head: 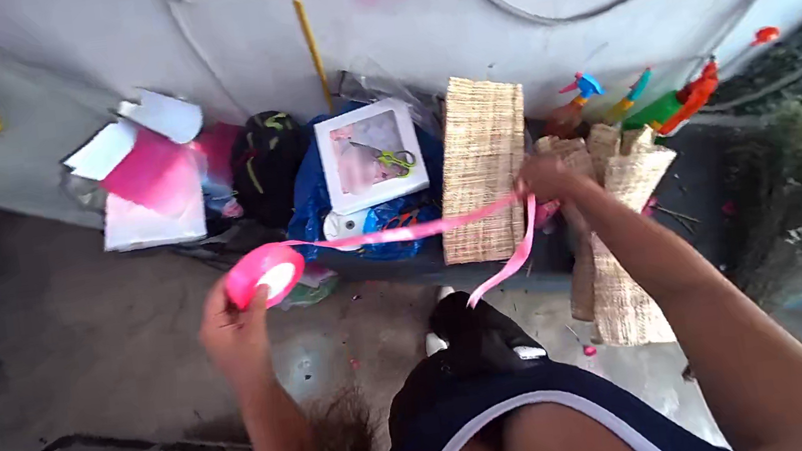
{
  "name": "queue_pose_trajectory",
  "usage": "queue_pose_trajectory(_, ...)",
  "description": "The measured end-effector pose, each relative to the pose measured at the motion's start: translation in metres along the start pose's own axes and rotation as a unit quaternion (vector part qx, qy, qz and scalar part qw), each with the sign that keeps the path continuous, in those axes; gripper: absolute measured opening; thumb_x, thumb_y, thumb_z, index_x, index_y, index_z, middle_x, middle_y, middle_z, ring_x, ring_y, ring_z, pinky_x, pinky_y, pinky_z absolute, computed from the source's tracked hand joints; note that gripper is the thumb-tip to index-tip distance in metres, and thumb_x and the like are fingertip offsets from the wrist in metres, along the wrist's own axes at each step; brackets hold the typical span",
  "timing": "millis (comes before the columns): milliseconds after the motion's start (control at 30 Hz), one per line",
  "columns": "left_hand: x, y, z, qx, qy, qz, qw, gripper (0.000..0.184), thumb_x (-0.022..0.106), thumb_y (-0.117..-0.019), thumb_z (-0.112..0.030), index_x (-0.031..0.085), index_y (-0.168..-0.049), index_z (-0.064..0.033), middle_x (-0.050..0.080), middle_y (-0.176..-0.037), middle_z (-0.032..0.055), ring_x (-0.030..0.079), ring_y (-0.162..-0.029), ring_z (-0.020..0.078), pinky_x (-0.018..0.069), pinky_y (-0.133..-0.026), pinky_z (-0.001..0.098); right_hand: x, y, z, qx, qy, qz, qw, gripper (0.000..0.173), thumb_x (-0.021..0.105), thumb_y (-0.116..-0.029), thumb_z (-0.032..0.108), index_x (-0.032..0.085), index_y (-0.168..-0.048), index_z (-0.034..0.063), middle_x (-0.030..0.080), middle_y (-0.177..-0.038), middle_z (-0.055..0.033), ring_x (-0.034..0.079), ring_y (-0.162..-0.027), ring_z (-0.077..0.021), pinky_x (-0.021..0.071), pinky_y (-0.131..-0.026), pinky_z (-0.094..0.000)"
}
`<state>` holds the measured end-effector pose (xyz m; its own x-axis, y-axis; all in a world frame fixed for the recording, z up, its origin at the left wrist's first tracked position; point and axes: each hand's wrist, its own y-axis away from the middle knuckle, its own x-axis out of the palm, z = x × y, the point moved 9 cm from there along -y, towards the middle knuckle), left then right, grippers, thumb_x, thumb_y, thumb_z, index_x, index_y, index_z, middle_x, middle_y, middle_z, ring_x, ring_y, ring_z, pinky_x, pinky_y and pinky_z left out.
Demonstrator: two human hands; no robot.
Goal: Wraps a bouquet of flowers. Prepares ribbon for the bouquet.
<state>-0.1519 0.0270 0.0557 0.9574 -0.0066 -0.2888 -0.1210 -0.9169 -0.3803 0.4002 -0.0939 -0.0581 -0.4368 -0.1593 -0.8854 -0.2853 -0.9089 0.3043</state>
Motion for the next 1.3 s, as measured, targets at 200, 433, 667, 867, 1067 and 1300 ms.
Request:
queue_pose_trajectory(200,0.086,-0.046,-0.009,0.065,-0.083,0.081,0.991,0.049,0.070,-0.0890,-0.015,0.060,-0.128,0.0122,0.065,-0.116,0.0273,0.065,-0.101,0.0190,0.0532,-0.088,0.0310,-0.181,-0.040,-0.057,0.074,-0.154,-0.403,0.899,0.057,0.068,-0.0938,0.018,0.048,-0.143,-0.0037,0.045,-0.141,-0.0374,0.056,-0.122,-0.0474,0.0509,-0.097,-0.0560)
queue_pose_trajectory(433,0.183,-0.048,0.043,-0.049,-0.164,0.211,0.962,0.047,0.078,-0.0843,-0.011,0.061,-0.123,0.0088,0.070,-0.110,0.0268,0.069,-0.101,0.0378,0.0551,-0.090,0.0542,0.015,-0.055,-0.072,0.267,-0.294,-0.316,0.861,0.081,0.072,-0.0875,0.005,0.028,-0.155,-0.0069,0.032,-0.153,-0.0394,0.040,-0.140,-0.0533,0.0417,-0.112,-0.0586)
queue_pose_trajectory(667,0.200,-0.055,0.067,-0.078,-0.208,0.228,0.948,0.043,0.077,-0.0840,-0.010,0.063,-0.120,0.0086,0.069,-0.108,0.0271,0.069,-0.100,0.0391,0.0543,-0.089,0.0555,0.162,-0.042,0.117,-0.048,-0.336,0.088,0.937,0.026,0.052,-0.1008,0.002,0.071,-0.116,-0.0064,0.070,-0.120,-0.0232,0.066,-0.115,-0.0335,0.0488,-0.106,-0.0472)
queue_pose_trajectory(867,0.207,-0.076,0.075,-0.041,-0.214,0.255,0.942,0.036,0.082,-0.0806,-0.008,0.072,-0.113,0.0030,0.070,-0.114,0.0255,0.067,-0.109,0.0404,0.0527,-0.096,0.0549,0.055,-0.172,0.168,-0.063,-0.280,-0.120,0.950,0.029,0.053,-0.0987,0.000,0.069,-0.122,-0.0049,0.066,-0.123,-0.0262,0.064,-0.118,-0.0394,0.0509,-0.103,-0.0521)
queue_pose_trajectory(1067,0.215,-0.124,0.094,-0.027,-0.193,0.281,0.940,0.046,0.082,-0.0816,-0.008,0.069,-0.125,0.0026,0.069,-0.116,0.0270,0.066,-0.110,0.0412,0.0526,-0.097,0.0540,0.101,-0.262,0.175,0.085,-0.058,0.010,0.995,0.043,0.053,-0.1003,-0.001,0.048,-0.142,-0.0088,0.051,-0.142,-0.0343,0.048,-0.135,-0.0511,0.0446,-0.104,-0.0621)
queue_pose_trajectory(1300,0.242,-0.195,0.121,-0.024,-0.159,0.318,0.934,0.056,0.090,-0.0750,-0.008,0.060,-0.120,0.0072,0.067,-0.115,0.0261,0.066,-0.108,0.0400,0.0521,-0.096,0.0573,0.070,-0.223,0.154,0.106,-0.518,0.019,0.849,0.039,0.058,-0.0982,-0.001,0.053,-0.136,-0.0078,0.069,-0.102,-0.0181,0.068,-0.082,-0.0206,0.0576,-0.077,-0.0375)
